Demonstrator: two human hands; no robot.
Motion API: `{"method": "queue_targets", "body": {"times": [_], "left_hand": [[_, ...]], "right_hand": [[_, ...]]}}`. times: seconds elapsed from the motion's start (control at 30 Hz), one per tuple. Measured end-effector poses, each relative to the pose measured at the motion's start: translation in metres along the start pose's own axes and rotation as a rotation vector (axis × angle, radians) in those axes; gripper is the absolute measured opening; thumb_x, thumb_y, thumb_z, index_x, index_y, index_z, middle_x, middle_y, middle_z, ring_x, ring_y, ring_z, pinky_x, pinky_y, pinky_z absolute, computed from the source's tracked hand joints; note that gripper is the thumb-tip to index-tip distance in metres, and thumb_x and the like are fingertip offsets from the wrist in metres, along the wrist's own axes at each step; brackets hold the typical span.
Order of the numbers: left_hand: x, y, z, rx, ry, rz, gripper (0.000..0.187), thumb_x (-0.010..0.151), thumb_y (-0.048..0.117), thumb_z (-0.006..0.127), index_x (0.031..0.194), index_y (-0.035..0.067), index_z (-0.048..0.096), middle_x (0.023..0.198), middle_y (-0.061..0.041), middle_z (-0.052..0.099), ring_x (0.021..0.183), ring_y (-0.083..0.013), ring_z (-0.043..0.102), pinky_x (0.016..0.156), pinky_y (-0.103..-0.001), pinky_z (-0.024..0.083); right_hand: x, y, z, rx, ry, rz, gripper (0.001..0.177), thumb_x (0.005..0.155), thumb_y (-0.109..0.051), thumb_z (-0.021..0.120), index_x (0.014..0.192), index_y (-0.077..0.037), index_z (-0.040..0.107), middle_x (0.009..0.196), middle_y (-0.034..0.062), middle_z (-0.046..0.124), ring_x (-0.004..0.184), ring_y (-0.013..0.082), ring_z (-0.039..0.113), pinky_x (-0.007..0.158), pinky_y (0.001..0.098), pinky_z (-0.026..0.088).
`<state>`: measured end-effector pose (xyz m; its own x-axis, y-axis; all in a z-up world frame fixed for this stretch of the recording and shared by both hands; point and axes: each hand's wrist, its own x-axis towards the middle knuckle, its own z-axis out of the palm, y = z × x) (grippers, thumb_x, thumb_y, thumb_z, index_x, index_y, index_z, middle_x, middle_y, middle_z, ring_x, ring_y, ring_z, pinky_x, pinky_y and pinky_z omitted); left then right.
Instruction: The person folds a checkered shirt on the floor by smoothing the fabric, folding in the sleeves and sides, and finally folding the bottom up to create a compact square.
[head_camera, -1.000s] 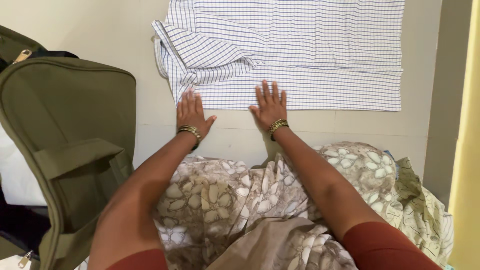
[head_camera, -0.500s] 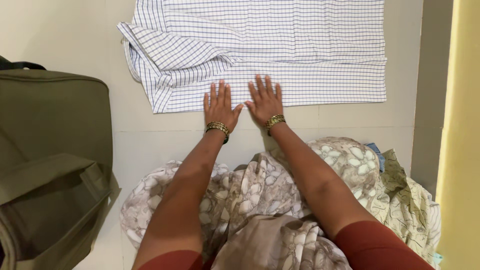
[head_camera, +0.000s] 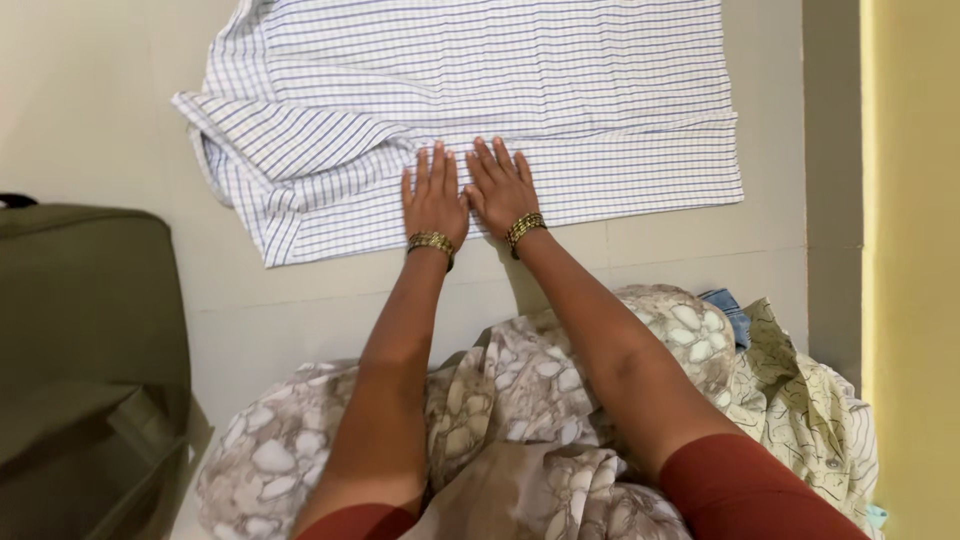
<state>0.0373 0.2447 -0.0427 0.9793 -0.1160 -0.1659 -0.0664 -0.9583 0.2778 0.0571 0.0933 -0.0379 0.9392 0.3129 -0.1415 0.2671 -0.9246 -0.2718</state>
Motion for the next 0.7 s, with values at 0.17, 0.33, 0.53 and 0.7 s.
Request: {"method": "queue_targets", "body": {"times": [0.17, 0.33, 0.53, 0.7], "left_hand": [[-0.008, 0.009, -0.028, 0.033, -0.026, -0.021, 0.074, 0.103, 0.052, 0.042, 0.162, 0.011, 0.024, 0.171, -0.003, 0.008, 0.157, -0.025, 0.004, 0.126, -0.05, 0.005], [-0.011, 0.018, -0.035, 0.028, -0.022, -0.093, 0.074, 0.103, 0.052, 0.041, 0.161, 0.009, 0.022, 0.17, -0.005, 0.007, 0.156, -0.026, 0.003, 0.125, -0.051, 0.003], [0.005, 0.073, 0.004, 0.081, -0.029, 0.076, 0.069, 0.104, 0.042, 0.042, 0.163, 0.012, 0.023, 0.173, -0.006, 0.007, 0.158, -0.0245, 0.003, 0.125, -0.051, 0.003], [0.008, 0.104, 0.013, 0.043, -0.127, 0.182, 0.069, 0.104, 0.044, 0.039, 0.162, 0.012, 0.022, 0.171, -0.004, 0.007, 0.156, -0.0237, 0.001, 0.125, -0.052, 0.002]], "right_hand": [[-0.02, 0.021, -0.029, -0.122, -0.007, 0.126, 0.068, 0.106, -0.053, 0.034, 0.163, -0.017, 0.026, 0.171, 0.007, 0.012, 0.157, 0.0304, 0.005, 0.125, 0.0536, 0.004], [-0.043, 0.06, -0.028, -0.074, -0.001, 0.333, 0.069, 0.102, -0.053, 0.036, 0.16, -0.016, 0.024, 0.169, 0.0063, 0.011, 0.154, 0.0318, 0.003, 0.121, 0.0557, 0.004], [-0.04, 0.102, 0.02, -0.131, 0.129, 0.312, 0.05, 0.112, -0.034, 0.039, 0.161, -0.021, 0.041, 0.177, 0.0015, 0.021, 0.165, 0.0298, 0.011, 0.131, 0.0538, 0.009], [-0.053, 0.095, 0.0, -0.028, 0.069, 0.251, 0.058, 0.107, -0.044, 0.037, 0.16, -0.021, 0.034, 0.172, 0.003, 0.018, 0.159, 0.0298, 0.01, 0.126, 0.0553, 0.007]]}}
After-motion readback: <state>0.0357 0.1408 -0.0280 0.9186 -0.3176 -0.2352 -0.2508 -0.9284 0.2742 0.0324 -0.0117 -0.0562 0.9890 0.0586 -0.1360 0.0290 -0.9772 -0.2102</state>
